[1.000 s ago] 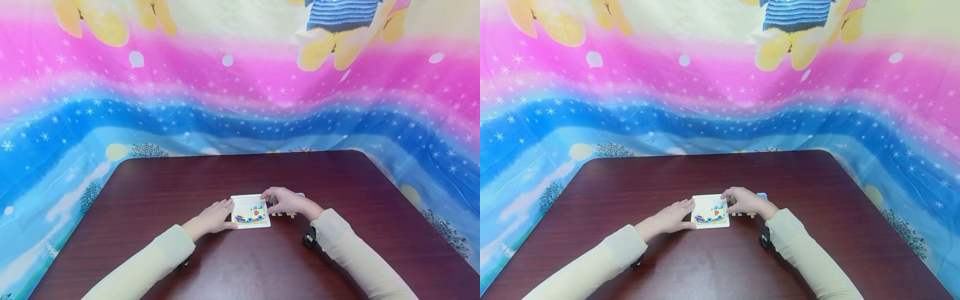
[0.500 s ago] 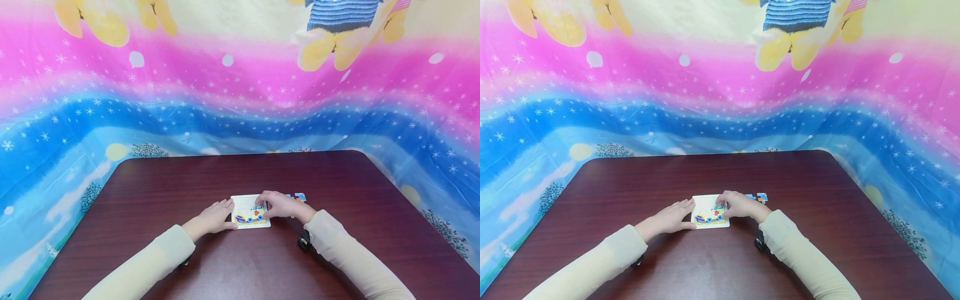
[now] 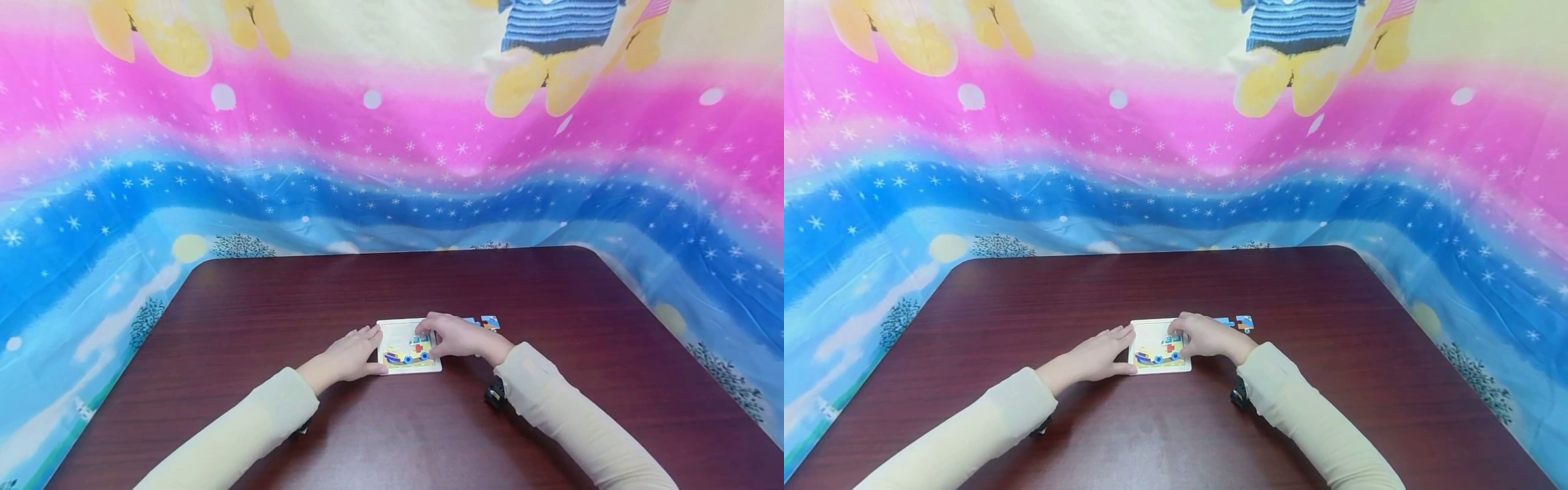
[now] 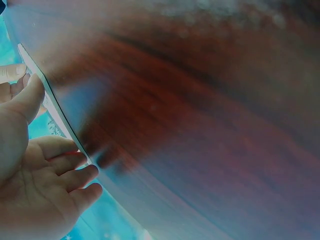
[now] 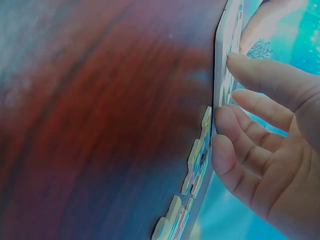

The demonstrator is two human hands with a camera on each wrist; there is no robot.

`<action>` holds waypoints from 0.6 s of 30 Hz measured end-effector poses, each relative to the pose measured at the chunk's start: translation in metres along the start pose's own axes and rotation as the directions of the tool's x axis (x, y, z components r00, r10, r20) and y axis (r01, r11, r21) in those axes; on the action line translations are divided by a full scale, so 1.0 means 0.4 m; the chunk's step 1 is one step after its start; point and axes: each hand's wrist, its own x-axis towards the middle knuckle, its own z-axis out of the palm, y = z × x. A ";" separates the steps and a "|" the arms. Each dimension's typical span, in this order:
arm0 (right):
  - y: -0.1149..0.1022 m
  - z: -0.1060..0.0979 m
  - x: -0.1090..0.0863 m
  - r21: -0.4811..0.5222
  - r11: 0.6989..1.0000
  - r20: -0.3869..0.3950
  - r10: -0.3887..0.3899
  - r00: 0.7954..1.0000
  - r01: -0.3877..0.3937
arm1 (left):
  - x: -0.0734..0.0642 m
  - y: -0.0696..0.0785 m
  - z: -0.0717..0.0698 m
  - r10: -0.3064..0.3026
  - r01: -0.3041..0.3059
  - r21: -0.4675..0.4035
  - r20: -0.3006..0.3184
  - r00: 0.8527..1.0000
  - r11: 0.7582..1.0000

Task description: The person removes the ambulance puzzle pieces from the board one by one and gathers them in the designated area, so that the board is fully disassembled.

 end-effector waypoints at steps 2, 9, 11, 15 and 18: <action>0.000 0.000 0.000 0.000 1.000 0.000 0.003 1.000 -0.003 | 0.000 0.000 0.000 -0.001 0.001 0.000 0.001 1.000 1.000; -0.003 -0.001 0.001 -0.010 1.000 -0.009 0.015 1.000 -0.015 | -0.002 0.002 -0.002 -0.009 0.009 -0.004 0.005 1.000 1.000; -0.004 -0.001 0.001 -0.023 1.000 -0.011 0.015 1.000 -0.015 | -0.002 0.003 -0.002 -0.011 0.011 -0.006 0.006 1.000 1.000; -0.005 0.000 0.001 -0.037 0.999 -0.015 0.011 1.000 -0.012 | -0.003 0.004 -0.004 -0.013 0.013 -0.005 0.007 1.000 1.000; -0.006 0.000 0.001 -0.047 0.999 -0.018 0.003 1.000 -0.004 | -0.003 0.005 -0.005 -0.014 0.014 -0.002 0.007 1.000 1.000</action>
